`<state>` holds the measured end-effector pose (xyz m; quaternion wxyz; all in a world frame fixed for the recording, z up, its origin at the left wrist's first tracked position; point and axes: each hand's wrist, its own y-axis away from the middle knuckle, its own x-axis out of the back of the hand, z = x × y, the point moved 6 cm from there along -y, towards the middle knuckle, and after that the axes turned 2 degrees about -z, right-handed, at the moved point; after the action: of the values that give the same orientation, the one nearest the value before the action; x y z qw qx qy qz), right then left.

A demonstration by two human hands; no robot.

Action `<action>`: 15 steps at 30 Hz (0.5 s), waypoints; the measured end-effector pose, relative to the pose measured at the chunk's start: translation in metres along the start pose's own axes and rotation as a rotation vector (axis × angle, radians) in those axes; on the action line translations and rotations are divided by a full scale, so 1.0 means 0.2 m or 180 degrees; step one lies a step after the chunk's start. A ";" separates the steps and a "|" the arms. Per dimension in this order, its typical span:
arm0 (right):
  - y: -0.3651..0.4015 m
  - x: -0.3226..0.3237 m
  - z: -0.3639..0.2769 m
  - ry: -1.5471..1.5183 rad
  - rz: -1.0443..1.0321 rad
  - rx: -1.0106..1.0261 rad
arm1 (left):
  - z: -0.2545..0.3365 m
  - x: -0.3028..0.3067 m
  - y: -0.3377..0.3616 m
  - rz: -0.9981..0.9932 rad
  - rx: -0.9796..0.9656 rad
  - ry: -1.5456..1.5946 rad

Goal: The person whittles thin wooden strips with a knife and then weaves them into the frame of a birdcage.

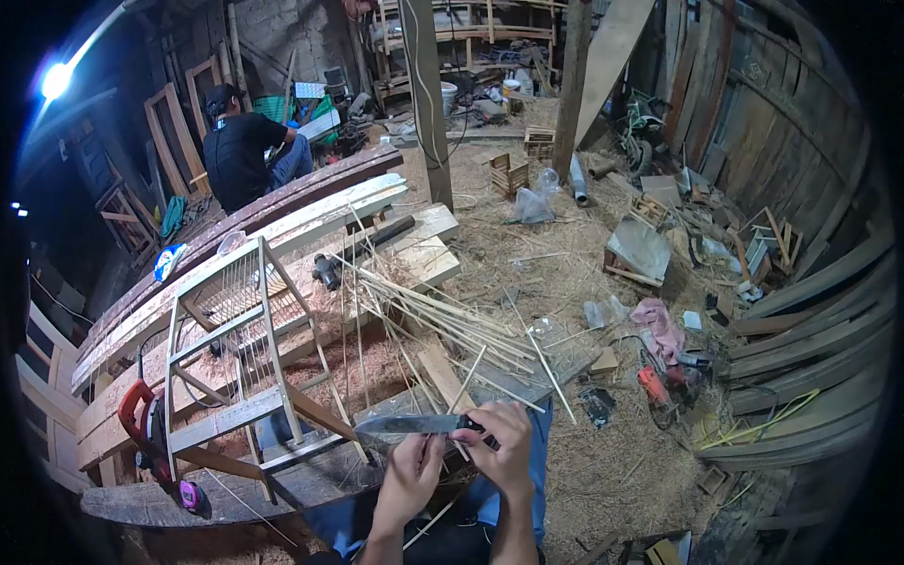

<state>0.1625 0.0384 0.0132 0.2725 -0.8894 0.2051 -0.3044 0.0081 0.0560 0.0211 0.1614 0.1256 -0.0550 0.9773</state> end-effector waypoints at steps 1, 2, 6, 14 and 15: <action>0.00 -0.01 0.02 -0.0012 -0.0020 0.0001 | 0.04 0.00 0.00 0.0093 -0.0146 -0.0088; 0.01 -0.01 0.03 -0.0022 -0.0040 -0.0001 | 0.05 0.01 0.01 0.0093 -0.0145 -0.0084; 0.05 0.02 0.07 0.0053 0.0037 0.0018 | -0.04 -0.03 -0.01 0.0028 0.0053 0.0020; 0.17 0.44 0.44 0.0142 0.1510 -0.1621 | -0.06 0.20 0.01 0.0420 0.0331 0.0587; 0.22 0.40 0.33 -0.0074 0.1213 -0.1760 | -0.13 0.14 0.00 0.0228 0.0399 0.0597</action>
<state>0.2557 -0.0145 -0.0239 0.0753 -0.8787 0.4394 -0.1706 -0.0229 0.0675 0.0030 0.1226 0.0413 0.0171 0.9914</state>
